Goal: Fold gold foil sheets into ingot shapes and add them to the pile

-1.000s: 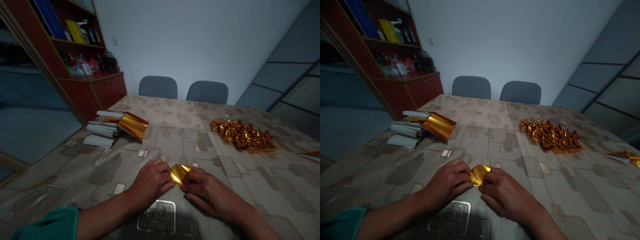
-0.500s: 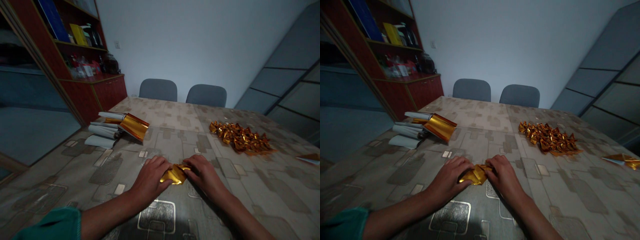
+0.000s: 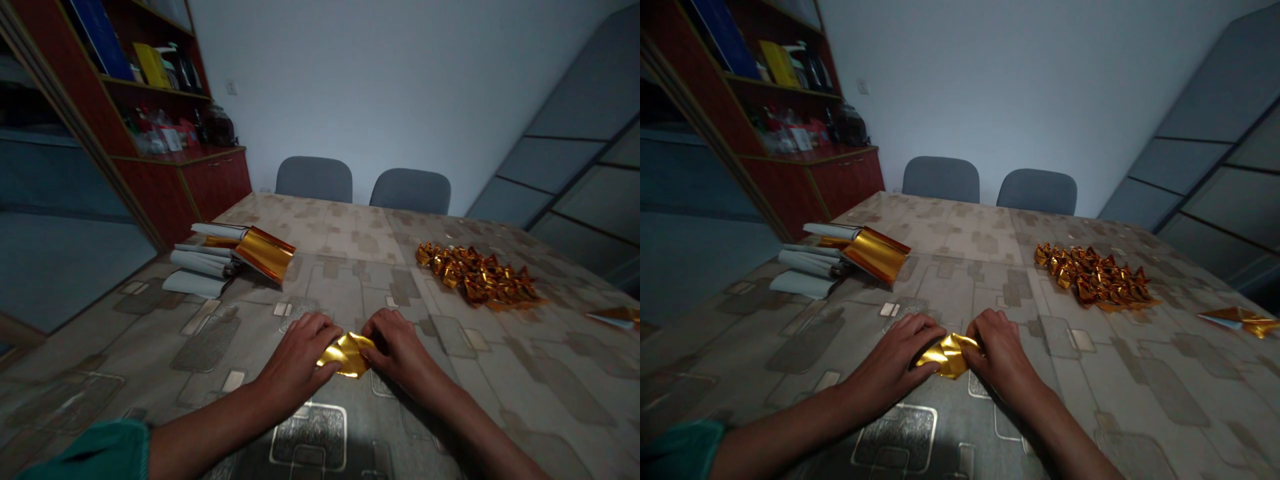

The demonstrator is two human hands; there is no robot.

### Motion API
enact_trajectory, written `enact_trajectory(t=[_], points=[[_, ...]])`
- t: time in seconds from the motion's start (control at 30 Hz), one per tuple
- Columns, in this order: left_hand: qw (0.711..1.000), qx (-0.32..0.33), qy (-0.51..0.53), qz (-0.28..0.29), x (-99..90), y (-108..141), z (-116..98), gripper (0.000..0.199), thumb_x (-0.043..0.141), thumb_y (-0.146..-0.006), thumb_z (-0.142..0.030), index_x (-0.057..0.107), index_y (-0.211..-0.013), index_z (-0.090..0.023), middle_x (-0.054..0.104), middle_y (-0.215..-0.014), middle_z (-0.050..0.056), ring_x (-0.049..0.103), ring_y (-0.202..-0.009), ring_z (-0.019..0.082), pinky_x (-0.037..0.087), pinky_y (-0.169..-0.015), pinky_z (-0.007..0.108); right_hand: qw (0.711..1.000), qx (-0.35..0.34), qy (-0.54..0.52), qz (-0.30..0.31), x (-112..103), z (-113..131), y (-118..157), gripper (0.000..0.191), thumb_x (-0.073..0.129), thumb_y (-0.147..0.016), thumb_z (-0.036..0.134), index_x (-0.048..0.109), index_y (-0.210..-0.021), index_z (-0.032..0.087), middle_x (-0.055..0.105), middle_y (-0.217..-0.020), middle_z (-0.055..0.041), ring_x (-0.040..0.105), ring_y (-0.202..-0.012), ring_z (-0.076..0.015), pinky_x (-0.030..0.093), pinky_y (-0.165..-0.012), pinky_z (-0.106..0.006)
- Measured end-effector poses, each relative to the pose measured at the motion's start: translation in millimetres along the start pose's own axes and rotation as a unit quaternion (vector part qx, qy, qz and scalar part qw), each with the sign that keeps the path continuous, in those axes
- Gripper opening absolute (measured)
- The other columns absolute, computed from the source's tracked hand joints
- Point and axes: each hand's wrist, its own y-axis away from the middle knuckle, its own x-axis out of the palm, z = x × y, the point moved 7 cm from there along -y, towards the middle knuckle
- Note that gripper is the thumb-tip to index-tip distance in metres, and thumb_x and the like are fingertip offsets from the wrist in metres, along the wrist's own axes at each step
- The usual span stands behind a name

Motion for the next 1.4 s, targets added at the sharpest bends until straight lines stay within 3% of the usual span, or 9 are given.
enact_trajectory(t=[0.13,0.3,0.53,0.67,0.83,0.97,1.1,1.23,1.4], points=[[0.999,0.001,0.036,-0.020,-2.9,-0.5,4.0,0.042,0.070,-0.083,-0.014,0.062,-0.124,-0.017,0.064,-0.119,0.010,0.056,-0.111,0.028,0.043,-0.095,0.042,0.985,0.014,-0.166,0.038,3.6,4.9,0.5,0.015,0.059,-0.082,0.012,0.051,-0.075,0.021,0.057,-0.071,0.0011,0.052,-0.067,-0.0172,0.035,-0.063,-0.029],[0.979,-0.087,0.177,-0.058,-12.9,-1.0,20.7,0.003,0.066,-0.083,-0.019,0.067,-0.084,-0.017,0.068,-0.083,0.003,0.062,-0.084,0.023,0.046,-0.079,0.035,0.932,0.066,-0.356,0.014,4.8,10.9,1.7,0.019,0.063,-0.084,0.032,0.048,-0.077,0.023,0.048,-0.069,0.0034,0.045,-0.064,-0.0151,0.035,-0.058,-0.027],[0.860,-0.174,0.449,-0.166,-21.0,5.4,38.3,0.039,0.078,-0.067,-0.020,0.059,-0.101,-0.020,0.064,-0.085,-0.002,0.063,-0.074,0.015,0.048,-0.066,0.024,0.911,0.094,-0.394,0.075,14.4,27.8,0.8,0.027,0.070,-0.080,0.037,0.049,-0.074,0.022,0.048,-0.066,0.0032,0.041,-0.061,-0.0137,0.029,-0.055,-0.026],[0.804,-0.188,0.524,-0.209,-23.6,10.4,37.8,0.067,0.085,-0.066,-0.020,0.051,-0.123,-0.024,0.064,-0.088,-0.003,0.065,-0.077,0.014,0.051,-0.071,0.024,0.833,0.135,-0.522,0.123,29.8,32.3,8.1,0.037,0.074,-0.079,0.047,0.047,-0.079,0.022,0.047,-0.065,0.0053,0.037,-0.056,-0.0105,0.024,-0.052,-0.025],[0.752,-0.235,0.608,-0.101,0.0,12.5,30.6,0.043,0.080,-0.079,-0.042,0.064,-0.110,-0.017,0.071,-0.091,0.005,0.068,-0.082,0.018,0.053,-0.076,0.028,0.789,0.168,-0.586,0.077,38.8,28.9,17.3,0.039,0.075,-0.082,0.049,0.047,-0.079,0.022,0.044,-0.064,0.0070,0.035,-0.054,-0.0090,0.025,-0.052,-0.024],[0.809,-0.226,0.539,-0.054,4.6,13.2,28.7,0.040,0.071,-0.084,-0.054,0.069,-0.081,-0.014,0.064,-0.070,0.002,0.057,-0.059,0.013,0.046,-0.055,0.023,0.800,0.146,-0.576,0.081,39.2,33.2,18.5,0.042,0.075,-0.081,0.055,0.048,-0.079,0.022,0.051,-0.067,0.0039,0.044,-0.059,-0.0116,0.032,-0.055,-0.025],[0.855,-0.203,0.474,-0.053,1.4,13.9,29.1,0.041,0.067,-0.086,-0.053,0.067,-0.077,-0.013,0.058,-0.064,-0.001,0.050,-0.054,0.010,0.040,-0.051,0.021,0.849,0.114,-0.512,0.063,30.2,33.8,16.5,0.044,0.067,-0.086,0.060,0.052,-0.075,0.021,0.051,-0.068,0.0021,0.044,-0.062,-0.0134,0.034,-0.058,-0.027],[0.861,-0.184,0.474,-0.030,3.9,14.7,24.5,0.039,0.064,-0.090,-0.050,0.066,-0.078,-0.013,0.057,-0.066,-0.001,0.051,-0.057,0.011,0.040,-0.053,0.021,0.892,0.108,-0.439,0.006,23.2,25.5,16.6,0.046,0.063,-0.089,0.061,0.049,-0.068,0.022,0.043,-0.063,0.0040,0.038,-0.060,-0.0141,0.031,-0.056,-0.027],[0.821,-0.177,0.539,-0.061,2.0,13.1,20.7,0.040,0.073,-0.085,-0.045,0.061,-0.112,-0.016,0.067,-0.079,0.001,0.062,-0.068,0.014,0.047,-0.059,0.023,0.902,0.111,-0.417,-0.023,23.9,21.6,17.5,0.042,0.059,-0.093,0.055,0.047,-0.069,0.022,0.044,-0.066,0.0036,0.040,-0.063,-0.0149,0.032,-0.058,-0.028]])
